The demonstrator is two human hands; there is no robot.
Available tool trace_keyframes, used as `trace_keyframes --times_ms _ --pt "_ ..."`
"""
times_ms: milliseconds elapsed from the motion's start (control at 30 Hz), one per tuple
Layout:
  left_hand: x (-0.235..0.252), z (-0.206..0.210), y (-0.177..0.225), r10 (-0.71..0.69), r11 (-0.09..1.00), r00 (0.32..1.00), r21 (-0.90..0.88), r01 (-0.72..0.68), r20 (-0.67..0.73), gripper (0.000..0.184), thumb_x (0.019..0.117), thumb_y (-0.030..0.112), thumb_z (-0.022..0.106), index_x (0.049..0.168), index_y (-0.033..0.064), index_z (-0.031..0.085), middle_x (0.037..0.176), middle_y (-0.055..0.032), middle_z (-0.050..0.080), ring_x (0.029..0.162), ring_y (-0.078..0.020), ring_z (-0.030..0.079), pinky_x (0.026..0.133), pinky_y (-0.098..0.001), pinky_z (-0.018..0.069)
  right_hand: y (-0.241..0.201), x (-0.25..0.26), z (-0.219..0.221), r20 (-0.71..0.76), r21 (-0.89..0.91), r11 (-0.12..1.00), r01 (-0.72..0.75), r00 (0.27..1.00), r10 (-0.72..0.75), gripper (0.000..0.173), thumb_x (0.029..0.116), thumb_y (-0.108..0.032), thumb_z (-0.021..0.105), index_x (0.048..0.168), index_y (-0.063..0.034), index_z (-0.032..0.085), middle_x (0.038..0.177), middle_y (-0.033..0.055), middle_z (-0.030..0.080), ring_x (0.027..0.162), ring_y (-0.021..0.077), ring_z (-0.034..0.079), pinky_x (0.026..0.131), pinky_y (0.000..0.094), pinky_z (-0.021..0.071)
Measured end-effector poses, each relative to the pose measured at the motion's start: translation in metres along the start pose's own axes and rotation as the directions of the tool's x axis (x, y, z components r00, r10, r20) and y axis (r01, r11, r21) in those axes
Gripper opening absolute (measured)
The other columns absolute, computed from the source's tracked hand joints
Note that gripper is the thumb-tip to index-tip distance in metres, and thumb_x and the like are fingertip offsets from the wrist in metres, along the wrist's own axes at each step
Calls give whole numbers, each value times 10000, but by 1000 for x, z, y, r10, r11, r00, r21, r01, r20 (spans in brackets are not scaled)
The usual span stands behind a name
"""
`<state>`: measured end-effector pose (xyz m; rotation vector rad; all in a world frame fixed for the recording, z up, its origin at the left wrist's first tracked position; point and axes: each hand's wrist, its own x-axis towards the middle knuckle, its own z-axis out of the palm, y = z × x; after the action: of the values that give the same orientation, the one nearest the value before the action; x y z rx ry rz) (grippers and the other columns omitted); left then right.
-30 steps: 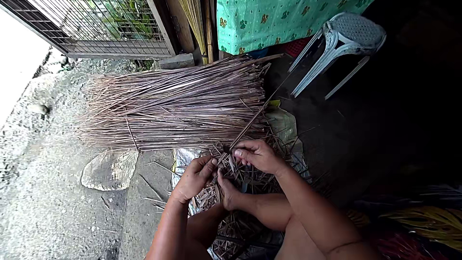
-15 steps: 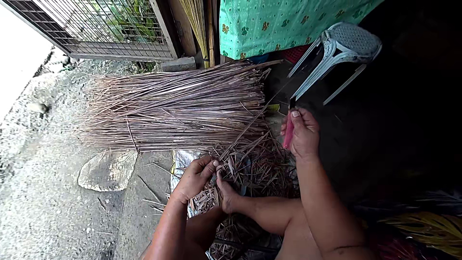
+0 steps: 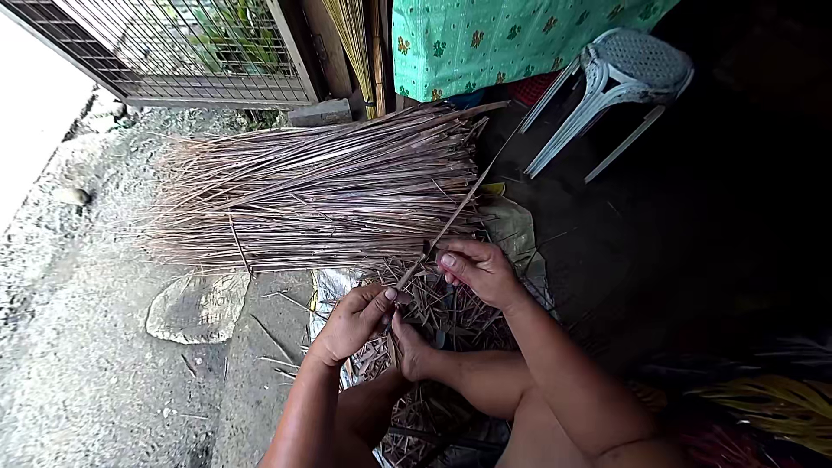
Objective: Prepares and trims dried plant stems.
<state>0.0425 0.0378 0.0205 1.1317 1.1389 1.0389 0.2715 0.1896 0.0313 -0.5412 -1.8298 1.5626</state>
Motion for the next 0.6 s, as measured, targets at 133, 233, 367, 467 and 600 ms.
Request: trace_keyframes --times_ms 133,233,367,467,600 --pt "0 -3 -1 -22 999 999 -43 24 48 413 1105 313 404 1108 56 727 634 68 553 466 1 442 429 -160 374 2 3 -8 -66 -7 997 78 995 -78 232 1038 -155 594 1205 -37 704 864 53 707 662 115 654 604 275 595" --pt "0 -4 -3 -13 1000 999 -21 14 52 398 1099 319 428 1102 64 734 624 71 548 460 -1 441 424 -163 375 -2 7 -20 -143 16 997 75 987 -72 236 1042 -175 587 1226 -76 698 861 41 695 650 114 649 586 271 592" --pt "0 -5 -6 -23 1000 999 1 23 36 387 1095 327 450 1098 72 742 617 72 537 459 -4 438 425 -170 375 -4 9 -43 -275 51 994 95 958 -78 268 1072 -202 532 1287 -116 667 884 41 695 658 124 651 571 278 585" --pt "0 -5 -8 -42 998 999 44 42 -2 366 1085 325 477 1073 78 747 626 69 549 469 -16 458 438 -179 397 -10 10 -58 -449 128 987 93 893 -26 301 1089 -231 482 1347 -153 616 915 15 671 687 117 639 607 281 581" --pt "3 -2 -11 -7 993 988 115 25 -152 281 1047 291 583 987 62 734 661 40 614 498 -43 539 472 -208 483 -19 8 -57 -470 117 993 -33 878 85 370 1095 -245 449 1448 -167 529 917 20 655 667 123 634 581 282 576"
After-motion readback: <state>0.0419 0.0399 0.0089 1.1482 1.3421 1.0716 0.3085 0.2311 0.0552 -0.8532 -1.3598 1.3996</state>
